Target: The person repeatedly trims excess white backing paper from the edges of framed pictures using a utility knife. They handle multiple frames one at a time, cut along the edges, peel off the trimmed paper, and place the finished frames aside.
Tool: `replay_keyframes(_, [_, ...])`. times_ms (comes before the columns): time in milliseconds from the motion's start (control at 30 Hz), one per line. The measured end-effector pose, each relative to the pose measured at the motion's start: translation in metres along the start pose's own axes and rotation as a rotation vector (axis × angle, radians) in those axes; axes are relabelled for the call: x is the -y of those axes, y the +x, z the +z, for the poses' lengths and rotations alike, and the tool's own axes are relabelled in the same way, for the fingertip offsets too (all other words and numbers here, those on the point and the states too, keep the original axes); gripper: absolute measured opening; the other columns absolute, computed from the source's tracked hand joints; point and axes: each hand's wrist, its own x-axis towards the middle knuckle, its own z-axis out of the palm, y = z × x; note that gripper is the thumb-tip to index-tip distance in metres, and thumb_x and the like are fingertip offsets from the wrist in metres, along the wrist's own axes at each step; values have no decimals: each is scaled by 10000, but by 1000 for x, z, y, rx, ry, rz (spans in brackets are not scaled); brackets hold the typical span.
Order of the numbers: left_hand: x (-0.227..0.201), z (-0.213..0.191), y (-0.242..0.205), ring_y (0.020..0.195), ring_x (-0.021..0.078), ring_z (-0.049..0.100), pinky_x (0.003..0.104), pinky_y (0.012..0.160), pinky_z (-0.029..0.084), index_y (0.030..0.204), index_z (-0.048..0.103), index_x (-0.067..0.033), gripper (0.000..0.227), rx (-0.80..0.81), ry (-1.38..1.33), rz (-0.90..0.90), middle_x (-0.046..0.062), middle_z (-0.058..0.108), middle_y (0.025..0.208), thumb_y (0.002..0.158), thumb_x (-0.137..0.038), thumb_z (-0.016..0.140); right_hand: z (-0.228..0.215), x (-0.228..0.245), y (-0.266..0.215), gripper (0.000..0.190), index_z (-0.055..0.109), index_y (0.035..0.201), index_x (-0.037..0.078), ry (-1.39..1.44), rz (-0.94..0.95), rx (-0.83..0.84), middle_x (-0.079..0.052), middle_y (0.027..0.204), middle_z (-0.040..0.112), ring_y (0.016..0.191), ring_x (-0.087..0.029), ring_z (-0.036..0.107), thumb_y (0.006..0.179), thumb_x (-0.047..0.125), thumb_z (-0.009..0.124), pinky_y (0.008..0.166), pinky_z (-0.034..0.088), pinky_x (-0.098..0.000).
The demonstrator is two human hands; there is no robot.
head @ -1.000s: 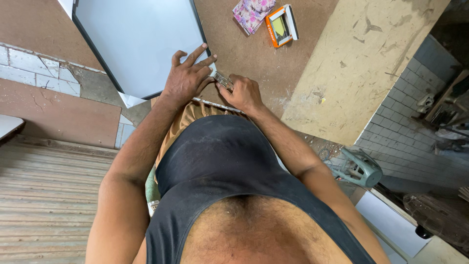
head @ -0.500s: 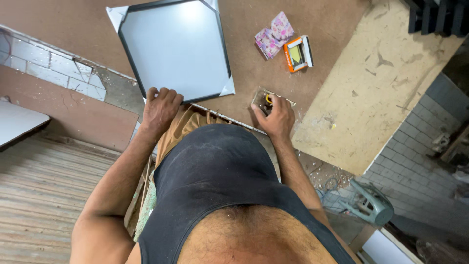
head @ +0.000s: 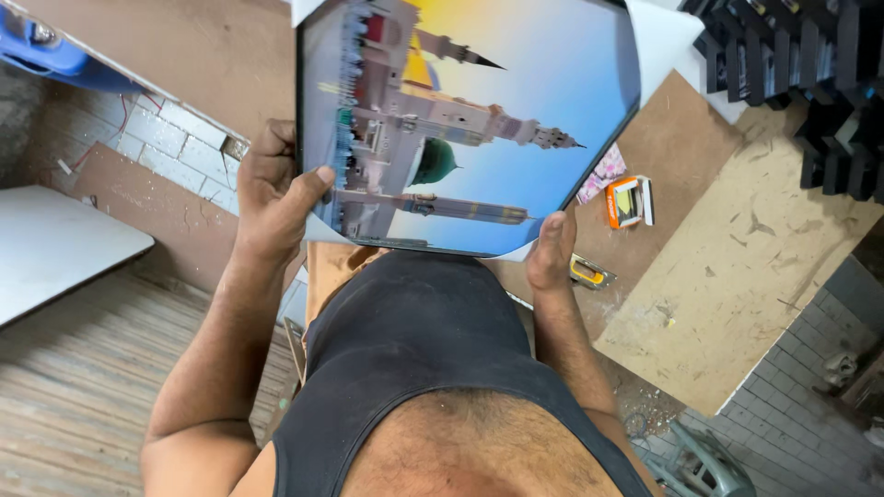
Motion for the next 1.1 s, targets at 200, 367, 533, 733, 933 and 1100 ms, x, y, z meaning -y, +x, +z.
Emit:
replay_keyframes(200, [8,-103,27,1101,118,628,282,1021,522,1306,544,1,389,-170,-194,-83,78,671,1205,992,-173,695,101,4,64,751,440,1494,-65,235,96,22,-117,1454,562,1372,-196,512,1082,559,523,1208,376,-362])
replay_keyframes(367, [-9,-183,54,962,121,574,267,885,484,1246,584,57,310,-128,-202,-134,74,638,1075,1062,-186,640,153,14,127,680,527,1420,-108,175,243,59,-93,1272,648,1155,-145,583,1071,456,678,1059,464,-318])
replay_keyframes(533, [-48,-200,83,1010,147,659,317,922,558,1323,576,-40,409,-209,-371,-173,71,697,1142,954,-154,710,192,35,193,1027,592,1396,-6,887,240,363,-130,1315,708,1210,-220,656,881,872,458,1098,500,-384])
replay_keyframes(733, [-47,-191,112,1117,173,676,356,1027,572,1329,576,-46,391,-371,-452,83,77,690,1222,1005,-155,766,306,23,210,853,479,1604,41,1070,370,473,-73,1315,688,1155,-185,637,975,605,596,1062,512,-353])
replay_keyframes(933, [-18,-226,112,1286,184,575,398,1125,483,1405,500,-96,686,-211,-345,149,39,607,1352,883,-333,875,367,7,240,568,477,1508,56,611,488,181,-59,1372,620,1247,-163,614,1008,184,716,1073,526,-361])
replay_keyframes(1100, [-44,-300,88,1282,218,626,398,1137,484,1434,496,1,888,-292,-691,245,113,641,1379,853,-635,710,357,-4,281,529,516,1496,15,542,657,277,-111,1330,648,1172,-222,653,1035,212,686,1006,563,-393])
